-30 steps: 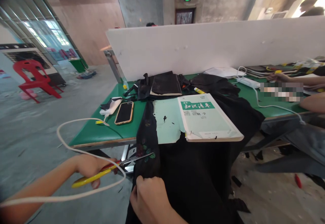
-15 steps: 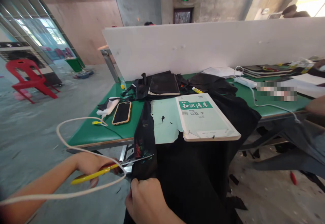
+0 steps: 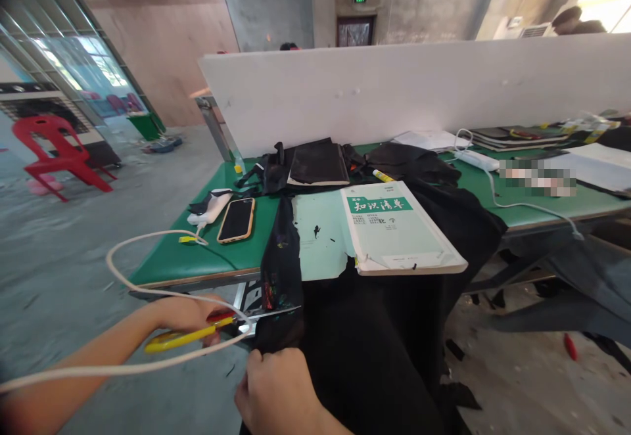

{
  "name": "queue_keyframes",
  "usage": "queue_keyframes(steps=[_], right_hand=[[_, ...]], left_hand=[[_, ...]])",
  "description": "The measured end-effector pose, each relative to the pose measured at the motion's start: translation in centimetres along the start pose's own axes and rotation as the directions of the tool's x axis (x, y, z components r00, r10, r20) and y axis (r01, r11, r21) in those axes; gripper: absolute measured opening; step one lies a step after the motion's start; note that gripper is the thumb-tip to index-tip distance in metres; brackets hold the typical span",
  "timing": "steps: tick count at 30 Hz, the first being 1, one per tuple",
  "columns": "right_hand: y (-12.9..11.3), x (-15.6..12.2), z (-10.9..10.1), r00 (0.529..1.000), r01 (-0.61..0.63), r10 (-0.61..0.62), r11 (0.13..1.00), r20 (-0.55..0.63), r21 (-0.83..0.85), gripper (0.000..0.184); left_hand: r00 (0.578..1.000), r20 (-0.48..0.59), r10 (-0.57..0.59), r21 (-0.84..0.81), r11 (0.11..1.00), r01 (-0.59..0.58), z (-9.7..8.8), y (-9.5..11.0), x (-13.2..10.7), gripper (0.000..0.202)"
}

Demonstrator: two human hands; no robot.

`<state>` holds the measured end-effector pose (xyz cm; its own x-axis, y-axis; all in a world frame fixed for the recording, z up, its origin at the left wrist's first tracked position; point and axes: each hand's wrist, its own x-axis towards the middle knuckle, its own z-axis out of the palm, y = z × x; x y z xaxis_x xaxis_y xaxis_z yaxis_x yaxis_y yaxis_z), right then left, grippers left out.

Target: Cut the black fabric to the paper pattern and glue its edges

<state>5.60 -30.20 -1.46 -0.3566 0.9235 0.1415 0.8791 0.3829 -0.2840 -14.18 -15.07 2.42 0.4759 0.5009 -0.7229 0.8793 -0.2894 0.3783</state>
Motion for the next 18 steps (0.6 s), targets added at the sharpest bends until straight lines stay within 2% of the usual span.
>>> queue_keyframes(steps=[4, 8, 11, 14, 18], right_hand=[[0.19, -0.11, 0.09, 1.000, 0.000, -0.001, 1.000, -0.032, -0.018, 0.008], [0.18, -0.09, -0.09, 0.998, 0.024, -0.025, 0.999, -0.057, -0.026, 0.007], [-0.02, -0.08, -0.12, 0.998, 0.037, -0.038, 0.999, -0.049, -0.029, 0.007], [-0.14, -0.18, 0.03, 0.998, 0.041, -0.043, 0.998, -0.044, -0.042, 0.007], [-0.15, -0.40, 0.05, 0.996, 0.055, -0.058, 0.997, -0.065, -0.049, 0.008]], left_hand=[[0.999, -0.022, -0.030, -0.073, 0.997, 0.029, -0.05, 0.15, -0.18, 0.042], [0.998, -0.026, -0.054, -0.128, 0.991, 0.050, -0.02, 0.04, -0.20, 0.045], [0.996, -0.084, -0.037, -0.067, 0.997, 0.031, 0.00, -0.18, -0.22, 0.047], [0.991, -0.132, 0.028, 0.028, 0.999, -0.025, 0.14, -0.29, -0.44, 0.049], [0.993, -0.098, 0.065, 0.072, 0.996, -0.058, 0.45, -0.16, -0.93, 0.054]])
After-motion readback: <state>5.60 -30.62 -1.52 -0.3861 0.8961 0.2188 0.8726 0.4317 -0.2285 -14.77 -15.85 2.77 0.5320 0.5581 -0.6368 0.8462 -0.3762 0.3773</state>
